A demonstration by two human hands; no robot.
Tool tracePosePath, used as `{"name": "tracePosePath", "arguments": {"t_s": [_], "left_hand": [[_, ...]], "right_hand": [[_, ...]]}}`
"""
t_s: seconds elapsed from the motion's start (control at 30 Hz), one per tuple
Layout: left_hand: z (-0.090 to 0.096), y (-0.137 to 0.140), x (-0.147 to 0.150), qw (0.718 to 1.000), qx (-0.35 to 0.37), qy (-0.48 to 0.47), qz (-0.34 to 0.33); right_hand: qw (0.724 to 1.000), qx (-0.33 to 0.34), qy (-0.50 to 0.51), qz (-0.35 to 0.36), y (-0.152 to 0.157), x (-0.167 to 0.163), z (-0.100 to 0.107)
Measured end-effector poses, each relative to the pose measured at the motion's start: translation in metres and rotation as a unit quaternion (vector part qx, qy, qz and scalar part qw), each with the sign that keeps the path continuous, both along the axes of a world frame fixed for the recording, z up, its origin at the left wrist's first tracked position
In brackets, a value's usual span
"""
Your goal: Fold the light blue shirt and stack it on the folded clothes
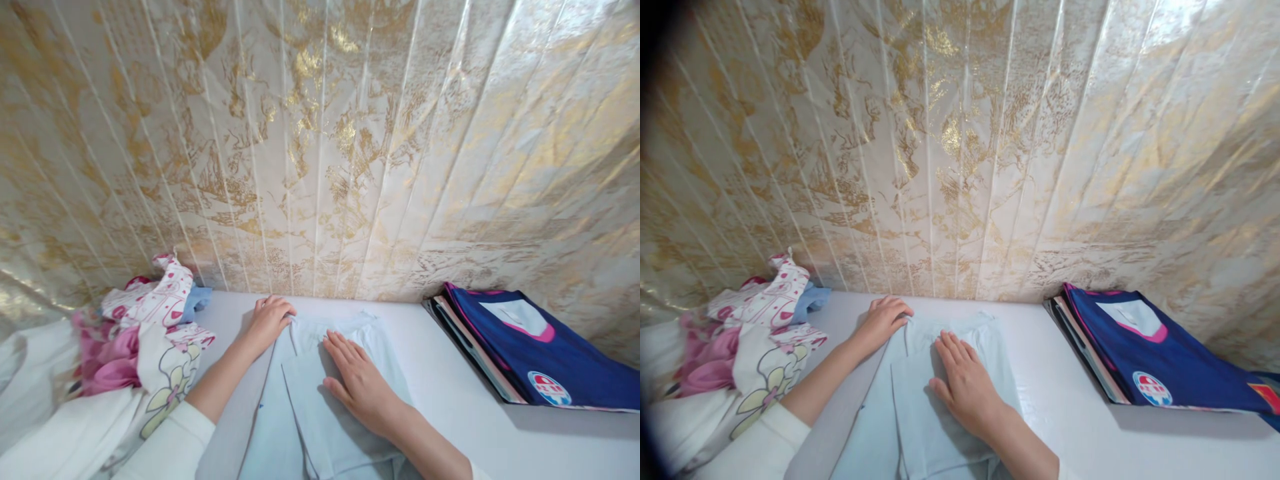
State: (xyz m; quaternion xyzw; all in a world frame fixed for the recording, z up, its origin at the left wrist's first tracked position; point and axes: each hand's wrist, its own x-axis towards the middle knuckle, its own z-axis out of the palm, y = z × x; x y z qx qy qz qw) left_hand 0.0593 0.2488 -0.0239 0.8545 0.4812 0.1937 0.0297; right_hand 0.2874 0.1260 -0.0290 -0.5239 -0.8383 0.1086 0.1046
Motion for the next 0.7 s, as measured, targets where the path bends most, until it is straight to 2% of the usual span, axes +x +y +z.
{"name": "tracePosePath", "arguments": {"t_s": [0.3, 0.43, 0.57, 0.7], "left_hand": [[-0.002, 0.014, 0.005, 1.000, 0.012, 0.010, -0.015], [-0.006, 0.016, 0.006, 0.999, 0.022, 0.020, -0.013], [-0.005, 0.015, 0.007, 0.999, 0.036, 0.026, -0.004], [0.007, 0.007, 0.011, 0.998, 0.053, 0.024, 0.024]], "right_hand": [[0.997, 0.021, 0.058, 0.036, 0.027, -0.003, 0.016], [0.998, 0.014, 0.045, 0.032, 0.033, -0.009, 0.024], [0.999, 0.030, 0.021, -0.004, 0.028, -0.016, 0.019], [0.999, 0.033, 0.019, -0.003, 0.027, -0.013, 0.010]]}}
